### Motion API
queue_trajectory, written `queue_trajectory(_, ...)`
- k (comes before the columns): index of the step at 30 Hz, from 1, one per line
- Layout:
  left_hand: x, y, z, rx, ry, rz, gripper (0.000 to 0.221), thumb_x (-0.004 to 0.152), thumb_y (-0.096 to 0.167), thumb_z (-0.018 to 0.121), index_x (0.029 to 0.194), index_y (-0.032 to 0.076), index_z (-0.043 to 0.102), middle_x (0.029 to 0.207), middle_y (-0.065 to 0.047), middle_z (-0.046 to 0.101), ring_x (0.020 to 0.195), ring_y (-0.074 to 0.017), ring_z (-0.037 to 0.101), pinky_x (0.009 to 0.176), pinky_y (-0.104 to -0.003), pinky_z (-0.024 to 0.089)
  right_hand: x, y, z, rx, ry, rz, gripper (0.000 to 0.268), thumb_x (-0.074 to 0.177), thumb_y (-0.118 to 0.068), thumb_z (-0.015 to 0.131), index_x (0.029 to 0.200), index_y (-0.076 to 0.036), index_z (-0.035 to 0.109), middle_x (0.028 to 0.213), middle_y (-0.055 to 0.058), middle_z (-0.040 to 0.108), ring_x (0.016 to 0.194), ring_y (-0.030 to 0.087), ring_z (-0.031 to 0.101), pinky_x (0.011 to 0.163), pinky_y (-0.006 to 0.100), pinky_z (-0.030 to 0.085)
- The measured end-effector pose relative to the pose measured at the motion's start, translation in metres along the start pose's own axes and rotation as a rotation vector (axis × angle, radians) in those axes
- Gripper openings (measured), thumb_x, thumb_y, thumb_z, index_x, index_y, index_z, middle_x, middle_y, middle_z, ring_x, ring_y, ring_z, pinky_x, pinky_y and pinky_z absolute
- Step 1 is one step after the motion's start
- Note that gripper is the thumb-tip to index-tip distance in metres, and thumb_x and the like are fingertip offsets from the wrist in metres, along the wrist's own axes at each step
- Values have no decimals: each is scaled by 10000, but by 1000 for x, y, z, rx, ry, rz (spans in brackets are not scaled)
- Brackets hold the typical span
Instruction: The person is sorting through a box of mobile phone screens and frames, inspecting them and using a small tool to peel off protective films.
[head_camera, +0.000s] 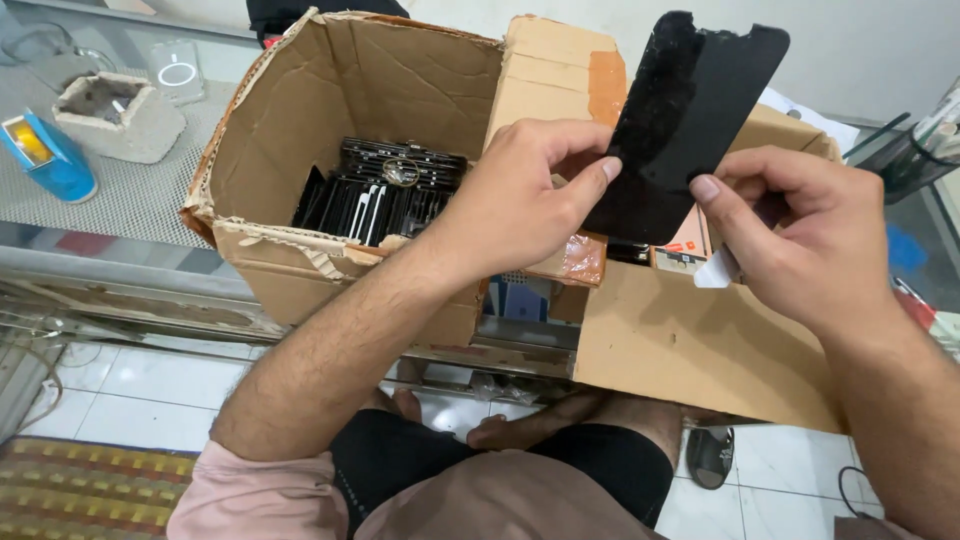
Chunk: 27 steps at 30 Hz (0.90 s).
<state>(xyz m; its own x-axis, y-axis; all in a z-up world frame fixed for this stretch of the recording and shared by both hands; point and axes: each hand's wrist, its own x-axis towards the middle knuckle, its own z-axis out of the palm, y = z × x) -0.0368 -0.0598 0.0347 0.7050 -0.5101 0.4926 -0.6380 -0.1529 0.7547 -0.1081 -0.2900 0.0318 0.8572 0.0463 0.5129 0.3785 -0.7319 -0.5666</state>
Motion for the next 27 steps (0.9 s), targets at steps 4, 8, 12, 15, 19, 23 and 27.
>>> queue_trajectory(4, -1, -4, 3, -13, 18, -26, 310, 952, 222, 588, 1201, 107, 732, 1158, 11, 801, 1032, -92, 767, 894, -249, 602, -3, 15, -6, -191, 75, -317, 124, 1123, 51, 776, 1009, 78, 734, 870, 144, 674, 694, 179, 541, 660, 291, 413)
queue_trajectory(8, -9, -8, -5, 66, 57, 53, 453, 960, 104, 599, 1405, 37, 542, 1371, -146, 657, 1151, -191, 661, 1034, -357, 623, 12, 57, -24, -559, 286, -933, 142, 1101, 65, 767, 1078, 177, 850, 684, 176, 549, 587, 325, 397, 589, 426, 344)
queue_trajectory(12, -12, -3, -14, -139, 58, -131, 448, 917, 58, 505, 1351, 16, 608, 1096, -98, 701, 889, -133, 696, 772, -226, 648, 15, 77, -42, -836, 336, -1344, 119, 960, 59, 847, 1016, 88, 948, 560, 63, 443, 488, 209, 292, 510, 327, 219)
queue_trajectory(15, -8, 8, -19, -254, -25, -304, 429, 930, 171, 506, 1293, 19, 677, 973, -92, 772, 748, -106, 736, 657, -219, 651, 12, 82, -47, -932, 318, -1383, 133, 969, 7, 837, 1035, 39, 948, 559, 35, 443, 523, 200, 302, 532, 311, 261)
queue_trajectory(19, -2, 19, -19, -44, -102, -358, 415, 912, 273, 581, 1253, 92, 732, 847, 40, 825, 691, -59, 818, 720, -198, 661, 9, 79, -51, -976, 332, -1426, 200, 988, -90, 803, 1049, -17, 979, 565, 1, 447, 564, 201, 285, 581, 313, 287)
queue_trajectory(23, 5, 18, -13, -150, -195, -402, 432, 869, 242, 637, 1245, 64, 752, 836, 10, 825, 598, -39, 711, 658, -194, 645, 6, 69, -49, -980, 334, -1457, 275, 963, 11, 723, 1065, -9, 978, 579, 18, 426, 580, 207, 307, 624, 321, 320)
queue_trajectory(27, 7, 10, -7, -321, -284, -494, 124, 940, 127, 699, 984, 63, 795, 780, -21, 770, 586, -87, 666, 540, -217, 581, 14, 65, -40, -965, 337, -1487, 133, 948, 10, 843, 995, -54, 950, 589, 17, 437, 570, 198, 312, 600, 298, 286)
